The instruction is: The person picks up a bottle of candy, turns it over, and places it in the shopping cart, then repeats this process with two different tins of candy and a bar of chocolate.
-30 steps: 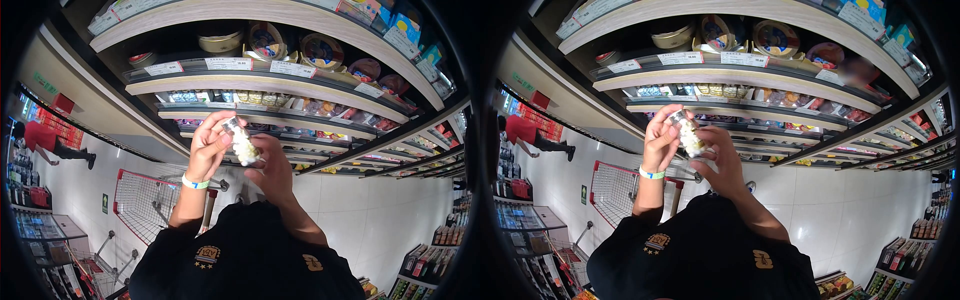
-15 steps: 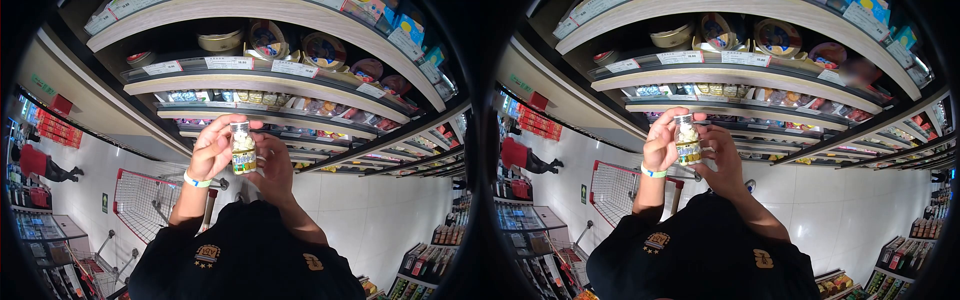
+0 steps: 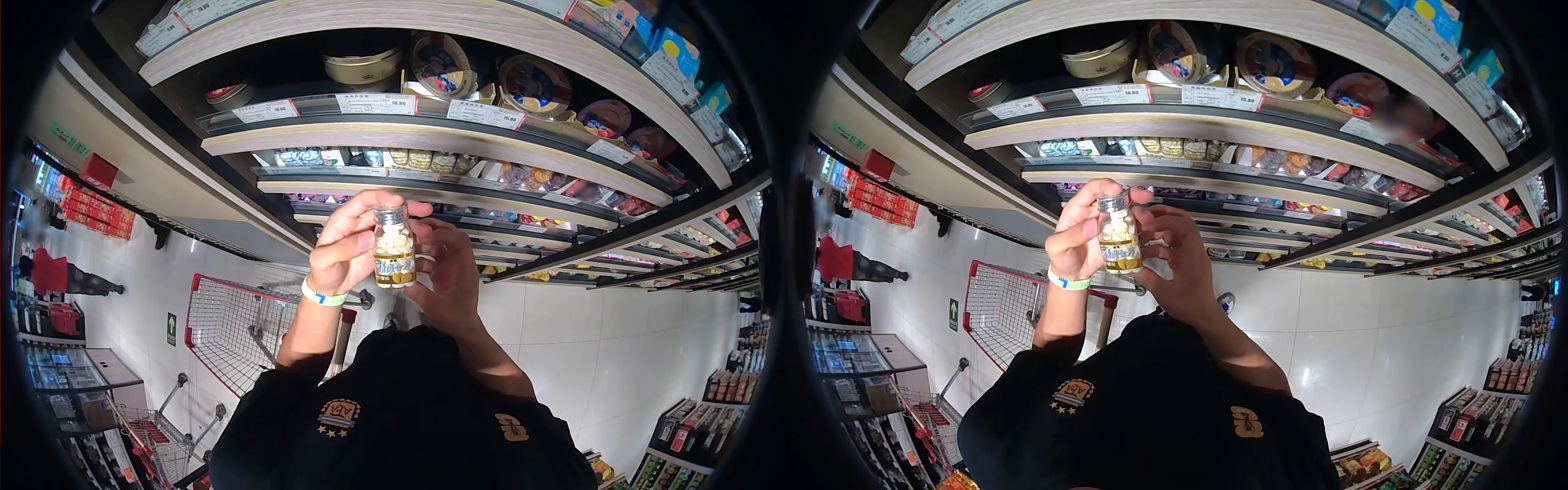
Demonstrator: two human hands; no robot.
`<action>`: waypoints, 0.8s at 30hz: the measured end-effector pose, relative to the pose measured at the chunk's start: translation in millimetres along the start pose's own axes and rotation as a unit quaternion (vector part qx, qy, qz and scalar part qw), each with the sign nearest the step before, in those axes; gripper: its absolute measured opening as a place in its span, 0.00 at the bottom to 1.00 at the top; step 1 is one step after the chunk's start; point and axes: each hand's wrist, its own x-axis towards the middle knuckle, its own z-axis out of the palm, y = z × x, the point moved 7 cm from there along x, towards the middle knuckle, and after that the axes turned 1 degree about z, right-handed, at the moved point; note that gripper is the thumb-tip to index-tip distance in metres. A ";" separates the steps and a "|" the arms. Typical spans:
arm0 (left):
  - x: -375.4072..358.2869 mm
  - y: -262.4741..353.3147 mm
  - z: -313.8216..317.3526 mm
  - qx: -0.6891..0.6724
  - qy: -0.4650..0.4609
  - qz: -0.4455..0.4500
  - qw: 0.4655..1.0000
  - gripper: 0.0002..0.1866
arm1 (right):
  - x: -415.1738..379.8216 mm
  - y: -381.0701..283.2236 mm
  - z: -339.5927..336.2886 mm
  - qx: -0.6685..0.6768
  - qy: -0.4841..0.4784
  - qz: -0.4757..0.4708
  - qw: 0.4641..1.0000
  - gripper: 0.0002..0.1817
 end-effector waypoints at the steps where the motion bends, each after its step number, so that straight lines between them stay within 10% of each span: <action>1: 0.5 0.3 0.9 0.002 -0.005 0.002 1.000 0.27 | 0.2 0.3 -0.5 -0.005 0.000 0.001 1.000 0.37; 24: 4.9 -26.8 -14.3 -0.005 0.166 -0.081 0.983 0.25 | 6.6 -7.8 -11.2 -0.074 0.081 0.047 0.993 0.26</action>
